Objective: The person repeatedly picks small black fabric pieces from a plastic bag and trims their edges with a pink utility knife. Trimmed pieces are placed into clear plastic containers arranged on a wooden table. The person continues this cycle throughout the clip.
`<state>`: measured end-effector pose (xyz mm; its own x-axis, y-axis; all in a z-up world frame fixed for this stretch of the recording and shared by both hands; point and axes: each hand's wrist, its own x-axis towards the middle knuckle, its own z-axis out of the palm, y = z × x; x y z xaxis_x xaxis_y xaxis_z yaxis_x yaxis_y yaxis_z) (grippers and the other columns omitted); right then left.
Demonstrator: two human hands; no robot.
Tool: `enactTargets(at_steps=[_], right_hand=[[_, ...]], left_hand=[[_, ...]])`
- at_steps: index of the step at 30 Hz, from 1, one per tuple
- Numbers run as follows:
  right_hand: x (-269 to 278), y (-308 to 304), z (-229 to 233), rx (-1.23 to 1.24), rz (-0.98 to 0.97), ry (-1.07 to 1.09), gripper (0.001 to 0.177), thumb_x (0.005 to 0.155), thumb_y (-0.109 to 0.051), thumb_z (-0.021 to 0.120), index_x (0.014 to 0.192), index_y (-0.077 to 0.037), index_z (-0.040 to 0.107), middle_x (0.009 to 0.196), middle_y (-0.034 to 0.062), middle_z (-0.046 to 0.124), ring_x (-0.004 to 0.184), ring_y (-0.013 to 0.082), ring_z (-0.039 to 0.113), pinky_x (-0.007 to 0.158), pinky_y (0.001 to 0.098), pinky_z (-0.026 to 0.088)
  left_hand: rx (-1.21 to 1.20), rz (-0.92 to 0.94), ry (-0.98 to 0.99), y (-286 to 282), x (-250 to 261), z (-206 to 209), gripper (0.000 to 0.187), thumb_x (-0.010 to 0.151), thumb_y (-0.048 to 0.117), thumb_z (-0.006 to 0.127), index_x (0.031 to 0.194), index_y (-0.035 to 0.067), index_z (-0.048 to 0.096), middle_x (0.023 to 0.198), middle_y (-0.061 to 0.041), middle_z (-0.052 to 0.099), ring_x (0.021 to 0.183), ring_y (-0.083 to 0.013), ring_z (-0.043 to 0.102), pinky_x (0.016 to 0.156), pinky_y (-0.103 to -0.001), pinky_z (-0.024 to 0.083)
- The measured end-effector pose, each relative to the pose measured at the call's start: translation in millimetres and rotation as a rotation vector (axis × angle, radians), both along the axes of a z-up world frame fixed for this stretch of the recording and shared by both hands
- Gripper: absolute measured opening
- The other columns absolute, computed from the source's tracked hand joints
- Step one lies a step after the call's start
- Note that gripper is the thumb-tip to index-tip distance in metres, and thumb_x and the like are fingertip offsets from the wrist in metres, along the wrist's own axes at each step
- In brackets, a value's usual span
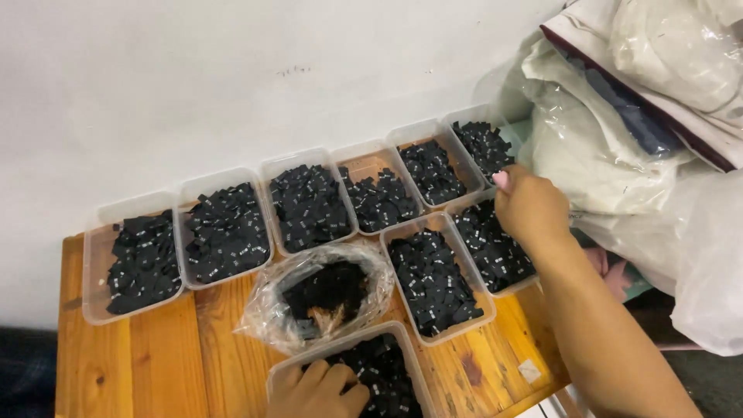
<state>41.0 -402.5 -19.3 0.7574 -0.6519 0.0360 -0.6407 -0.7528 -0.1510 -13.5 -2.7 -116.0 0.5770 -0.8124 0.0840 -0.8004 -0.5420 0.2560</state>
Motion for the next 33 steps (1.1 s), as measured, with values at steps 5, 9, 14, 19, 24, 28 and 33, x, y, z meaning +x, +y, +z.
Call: enactTargets(at_steps=[5, 9, 14, 19, 24, 28, 33], right_hand=[[-27.8, 61.5, 19.8, 0.121, 0.19, -0.169, 0.042, 0.098, -0.025, 0.051, 0.137, -0.014, 0.062, 0.09, 0.0198, 0.076, 0.08, 0.0408, 0.072, 0.071, 0.053, 0.055], [-46.3, 115.8, 29.7, 0.403, 0.278, -0.234, 0.046, 0.093, -0.028, 0.059, 0.138, -0.021, 0.064, 0.083, 0.0069, 0.082, 0.05, 0.017, 0.062, 0.054, 0.0327, 0.051], [-61.9, 138.1, 25.3, 0.525, 0.446, -0.169, 0.038, 0.09, -0.03, 0.061, 0.125, -0.024, 0.074, 0.076, -0.0022, 0.083, 0.045, 0.0091, 0.058, 0.046, 0.0257, 0.049], [-75.0, 154.4, 17.3, 0.636, 0.653, -0.206, 0.032, 0.085, -0.033, 0.073, 0.114, -0.021, 0.08, 0.107, -0.0086, 0.089, 0.092, 0.0041, 0.081, 0.084, 0.022, 0.057], [-65.8, 176.9, 39.3, 0.691, 0.823, -0.043, 0.033, 0.081, -0.024, 0.075, 0.113, -0.025, 0.08, 0.101, -0.0102, 0.09, 0.087, 0.0045, 0.082, 0.08, 0.0232, 0.057], [-56.4, 186.0, 51.1, 0.745, 0.827, 0.022, 0.026, 0.082, -0.022, 0.074, 0.106, -0.025, 0.083, 0.089, -0.0104, 0.09, 0.075, 0.0038, 0.077, 0.07, 0.0243, 0.055], [-45.6, 187.1, 52.9, 0.672, 0.903, 0.061, 0.024, 0.08, -0.023, 0.072, 0.102, -0.027, 0.082, 0.076, -0.0096, 0.084, 0.065, 0.0074, 0.073, 0.065, 0.026, 0.054]], left_hand=[[0.185, -0.068, 0.179, -2.3, 7.9, 8.7, 0.027, 0.089, 0.054, 0.063, 0.082, 0.029, 0.07, 0.082, 0.004, 0.057, 0.082, -0.023, 0.055, 0.074, -0.043, 0.038], [0.069, -0.056, 0.169, 4.0, 9.4, -11.6, 0.025, 0.095, 0.045, 0.054, 0.08, 0.026, 0.06, 0.073, 0.004, 0.056, 0.075, -0.024, 0.06, 0.07, -0.042, 0.04], [0.165, -0.094, 0.489, 1.5, 33.1, 31.3, 0.014, 0.099, 0.031, 0.059, 0.112, 0.026, 0.061, 0.105, 0.002, 0.057, 0.102, -0.0229, 0.056, 0.085, -0.044, 0.042], [-0.255, 0.006, 0.535, 4.1, 29.2, 46.7, 0.027, 0.081, 0.016, 0.076, 0.107, 0.024, 0.072, 0.092, 0.002, 0.07, 0.086, -0.0206, 0.07, 0.084, -0.038, 0.05], [-0.442, 0.188, 0.754, 11.6, 27.3, 116.5, 0.021, 0.088, 0.012, 0.072, 0.109, 0.018, 0.072, 0.092, 0.0, 0.079, 0.082, -0.0148, 0.075, 0.08, -0.027, 0.058], [-0.526, 0.25, 0.868, 13.8, 30.0, 119.1, 0.029, 0.088, 0.011, 0.073, 0.116, 0.017, 0.073, 0.096, 0.0, 0.08, 0.085, -0.0117, 0.076, 0.083, -0.024, 0.062], [-0.687, 0.25, 0.892, 17.5, 29.9, 125.1, 0.038, 0.083, -0.001, 0.076, 0.118, 0.013, 0.072, 0.095, -0.004, 0.078, 0.084, -0.0132, 0.075, 0.081, -0.024, 0.064]])
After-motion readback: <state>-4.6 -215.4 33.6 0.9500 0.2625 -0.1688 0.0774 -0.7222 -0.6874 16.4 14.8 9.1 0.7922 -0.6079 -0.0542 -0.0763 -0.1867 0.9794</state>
